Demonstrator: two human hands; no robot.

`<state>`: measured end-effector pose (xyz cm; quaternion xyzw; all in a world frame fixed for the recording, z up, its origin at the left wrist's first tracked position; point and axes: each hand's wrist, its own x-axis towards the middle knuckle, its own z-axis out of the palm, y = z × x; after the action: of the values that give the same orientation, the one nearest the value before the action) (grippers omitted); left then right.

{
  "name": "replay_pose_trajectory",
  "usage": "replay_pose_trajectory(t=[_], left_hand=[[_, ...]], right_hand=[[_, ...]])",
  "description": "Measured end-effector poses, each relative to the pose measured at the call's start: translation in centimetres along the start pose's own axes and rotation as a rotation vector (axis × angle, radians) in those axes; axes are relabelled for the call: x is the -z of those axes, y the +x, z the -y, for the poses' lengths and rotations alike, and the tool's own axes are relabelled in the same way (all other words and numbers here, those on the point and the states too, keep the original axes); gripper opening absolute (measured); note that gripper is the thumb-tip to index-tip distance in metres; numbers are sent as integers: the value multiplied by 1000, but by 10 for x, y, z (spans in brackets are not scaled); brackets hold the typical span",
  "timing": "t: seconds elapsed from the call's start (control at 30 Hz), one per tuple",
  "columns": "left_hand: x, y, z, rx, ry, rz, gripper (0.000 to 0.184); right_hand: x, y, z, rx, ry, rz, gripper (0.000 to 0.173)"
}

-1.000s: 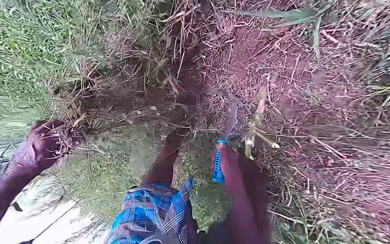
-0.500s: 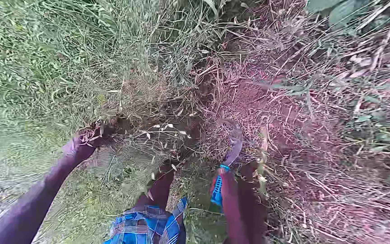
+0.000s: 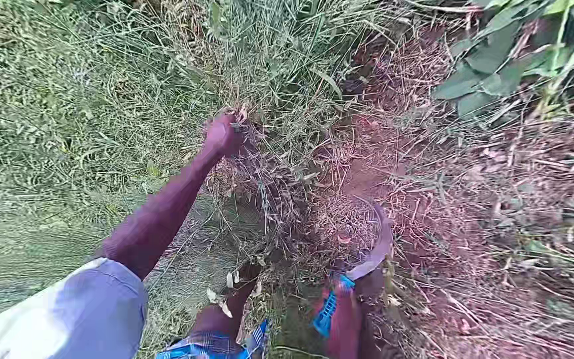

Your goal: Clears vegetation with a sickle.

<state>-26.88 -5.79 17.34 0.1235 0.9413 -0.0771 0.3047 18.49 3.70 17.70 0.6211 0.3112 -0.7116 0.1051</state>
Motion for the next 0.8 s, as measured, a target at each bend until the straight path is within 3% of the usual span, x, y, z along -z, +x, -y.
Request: replay_pose_trajectory(t=[0.23, 0.37, 0.43, 0.5, 0.57, 0.67, 0.8], left_hand=[[-37, 48, -2, -48, -84, 126, 52], [-43, 67, -21, -57, -27, 158, 62], [-51, 75, -35, -37, -123, 131, 80], [-63, 80, -50, -62, -197, 122, 84], [-49, 67, -72, -18, -143, 309, 81], [-63, 51, -75, -38, -100, 229, 82], [-61, 60, -70, 44, -94, 287, 90]], right_hand=[[-75, 85, 106, 170, 259, 11, 30], [-152, 131, 117, 123, 164, 142, 39], [-194, 113, 93, 64, 58, 226, 47], [-224, 69, 60, 56, 35, 263, 40], [-232, 23, 34, 7, 94, 294, 30], [-227, -16, 23, -85, 142, 325, 30], [-237, -37, 27, -122, 235, 371, 27]])
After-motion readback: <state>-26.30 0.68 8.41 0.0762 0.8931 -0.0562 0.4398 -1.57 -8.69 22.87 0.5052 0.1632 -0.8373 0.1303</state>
